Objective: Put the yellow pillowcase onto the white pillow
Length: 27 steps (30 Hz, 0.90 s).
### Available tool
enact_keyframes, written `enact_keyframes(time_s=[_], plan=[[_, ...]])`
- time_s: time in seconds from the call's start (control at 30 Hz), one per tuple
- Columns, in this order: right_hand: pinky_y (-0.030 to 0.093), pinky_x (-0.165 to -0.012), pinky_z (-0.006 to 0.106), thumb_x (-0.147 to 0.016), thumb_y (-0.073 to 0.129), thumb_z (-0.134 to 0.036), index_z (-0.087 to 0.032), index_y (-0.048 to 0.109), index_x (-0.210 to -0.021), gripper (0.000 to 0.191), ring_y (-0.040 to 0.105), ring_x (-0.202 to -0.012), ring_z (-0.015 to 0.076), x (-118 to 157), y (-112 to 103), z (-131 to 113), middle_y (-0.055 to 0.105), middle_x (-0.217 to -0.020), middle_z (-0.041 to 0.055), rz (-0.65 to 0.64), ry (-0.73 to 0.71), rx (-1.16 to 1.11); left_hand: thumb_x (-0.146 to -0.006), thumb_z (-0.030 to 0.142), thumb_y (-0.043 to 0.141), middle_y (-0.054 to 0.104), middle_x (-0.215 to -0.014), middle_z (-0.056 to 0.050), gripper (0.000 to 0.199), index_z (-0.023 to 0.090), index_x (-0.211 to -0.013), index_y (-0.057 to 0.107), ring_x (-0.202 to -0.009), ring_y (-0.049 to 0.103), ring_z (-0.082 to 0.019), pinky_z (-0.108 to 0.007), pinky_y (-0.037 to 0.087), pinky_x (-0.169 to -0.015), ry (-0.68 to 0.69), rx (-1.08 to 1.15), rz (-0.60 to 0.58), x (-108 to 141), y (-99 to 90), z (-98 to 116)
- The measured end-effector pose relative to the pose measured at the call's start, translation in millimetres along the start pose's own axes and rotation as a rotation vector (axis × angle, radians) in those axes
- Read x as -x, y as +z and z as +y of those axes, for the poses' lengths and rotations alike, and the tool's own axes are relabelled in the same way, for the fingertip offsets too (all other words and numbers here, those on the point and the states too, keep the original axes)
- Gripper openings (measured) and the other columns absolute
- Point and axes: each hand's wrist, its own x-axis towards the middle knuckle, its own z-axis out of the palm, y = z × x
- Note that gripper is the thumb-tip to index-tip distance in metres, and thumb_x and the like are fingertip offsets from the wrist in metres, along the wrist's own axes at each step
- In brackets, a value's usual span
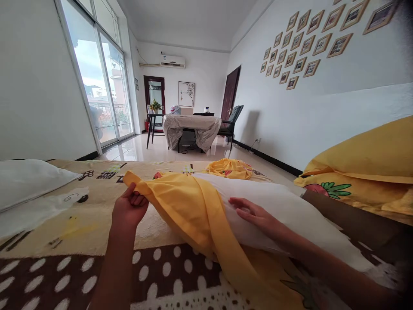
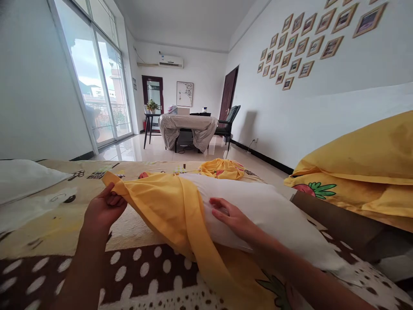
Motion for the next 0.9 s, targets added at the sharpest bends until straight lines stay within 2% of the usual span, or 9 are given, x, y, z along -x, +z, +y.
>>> enact_keyframes(time_s=[0.1, 0.2, 0.33, 0.4, 0.57, 0.67, 0.77, 0.9], plan=[[0.037, -0.104, 0.039, -0.074, 0.061, -0.057, -0.027, 0.044, -0.135, 0.07, 0.04, -0.131, 0.0262, 24.1, 18.4, -7.5, 0.041, -0.144, 0.0076, -0.19, 0.051, -0.373, -0.088, 0.012, 0.046, 0.029, -0.044, 0.008, 0.035, 0.018, -0.058, 0.031, -0.032, 0.026, -0.004, -0.019, 0.026, -0.036, 0.006, -0.023, -0.02, -0.3, -3.1, 1.8], [0.041, -0.1, 0.037, -0.074, 0.066, -0.047, -0.027, 0.05, -0.13, 0.062, 0.049, -0.123, 0.0243, 32.4, 35.3, -10.4, 0.05, -0.137, 0.007, -0.334, 0.083, -0.544, -0.087, 0.011, 0.047, 0.031, -0.046, 0.008, 0.032, 0.018, -0.06, 0.032, -0.032, 0.027, -0.004, -0.019, 0.026, -0.036, 0.007, -0.043, -0.028, -0.1, -4.5, 2.2], [0.046, -0.091, 0.036, -0.071, 0.069, -0.042, -0.023, 0.062, -0.114, 0.048, 0.06, -0.104, 0.024, 22.2, 43.2, -8.8, 0.065, -0.112, 0.0045, -0.571, 0.089, -0.447, -0.087, 0.01, 0.046, 0.034, -0.047, 0.007, 0.03, 0.018, -0.061, 0.034, -0.032, 0.027, -0.004, -0.018, 0.025, -0.035, 0.011, -0.054, -0.019, 0.6, -4.3, 0.9], [0.047, -0.089, 0.035, -0.068, 0.071, -0.04, -0.022, 0.064, -0.111, 0.047, 0.06, -0.102, 0.0237, 15.9, 42.5, -9.4, 0.067, -0.107, 0.0034, -0.633, 0.037, -0.396, -0.088, 0.01, 0.044, 0.034, -0.047, 0.007, 0.031, 0.018, -0.06, 0.034, -0.031, 0.027, -0.004, -0.018, 0.024, -0.035, 0.003, -0.033, 0.0, 0.4, -4.9, 1.3], [0.048, -0.084, 0.034, -0.068, 0.07, -0.04, -0.024, 0.064, -0.111, 0.047, 0.06, -0.101, 0.0244, 12.6, 39.5, -15.8, 0.066, -0.112, 0.0024, -0.547, -0.017, -0.446, -0.088, 0.008, 0.042, 0.032, -0.043, 0.008, 0.032, 0.017, -0.059, 0.032, -0.03, 0.026, -0.004, -0.018, 0.024, -0.035, 0.007, 0.008, 0.03, -6.0, -12.5, 6.7], [0.049, -0.077, 0.033, -0.072, 0.066, -0.043, -0.023, 0.068, -0.1, 0.034, 0.061, -0.093, 0.0249, 14.0, 31.7, -16.1, 0.068, -0.104, 0.0018, -0.433, -0.079, -0.231, -0.087, 0.007, 0.042, 0.032, -0.043, 0.008, 0.032, 0.018, -0.059, 0.031, -0.029, 0.026, -0.004, -0.018, 0.023, -0.035, 0.009, -0.001, 0.041, -14.1, -21.3, 10.3], [0.047, -0.078, 0.033, -0.074, 0.064, -0.044, -0.021, 0.071, -0.085, 0.027, 0.058, -0.091, 0.0248, 14.8, 12.7, -13.9, 0.066, -0.102, 0.0035, -0.28, -0.168, 0.014, -0.085, 0.005, 0.041, 0.029, -0.042, 0.008, 0.032, 0.018, -0.059, 0.028, -0.029, 0.026, -0.004, -0.018, 0.023, -0.035, 0.003, -0.001, 0.047, -23.1, -32.1, 13.1], [0.042, -0.092, 0.036, -0.073, 0.064, -0.05, -0.02, 0.072, -0.086, 0.034, 0.053, -0.105, 0.0278, 15.9, -17.0, -13.4, 0.06, -0.112, 0.0069, -0.178, -0.201, 0.036, -0.085, 0.003, 0.041, 0.023, -0.041, 0.01, 0.034, 0.018, -0.059, 0.024, -0.028, 0.024, -0.004, -0.017, 0.025, -0.037, -0.016, 0.006, 0.021, -33.4, -45.7, 15.0]])
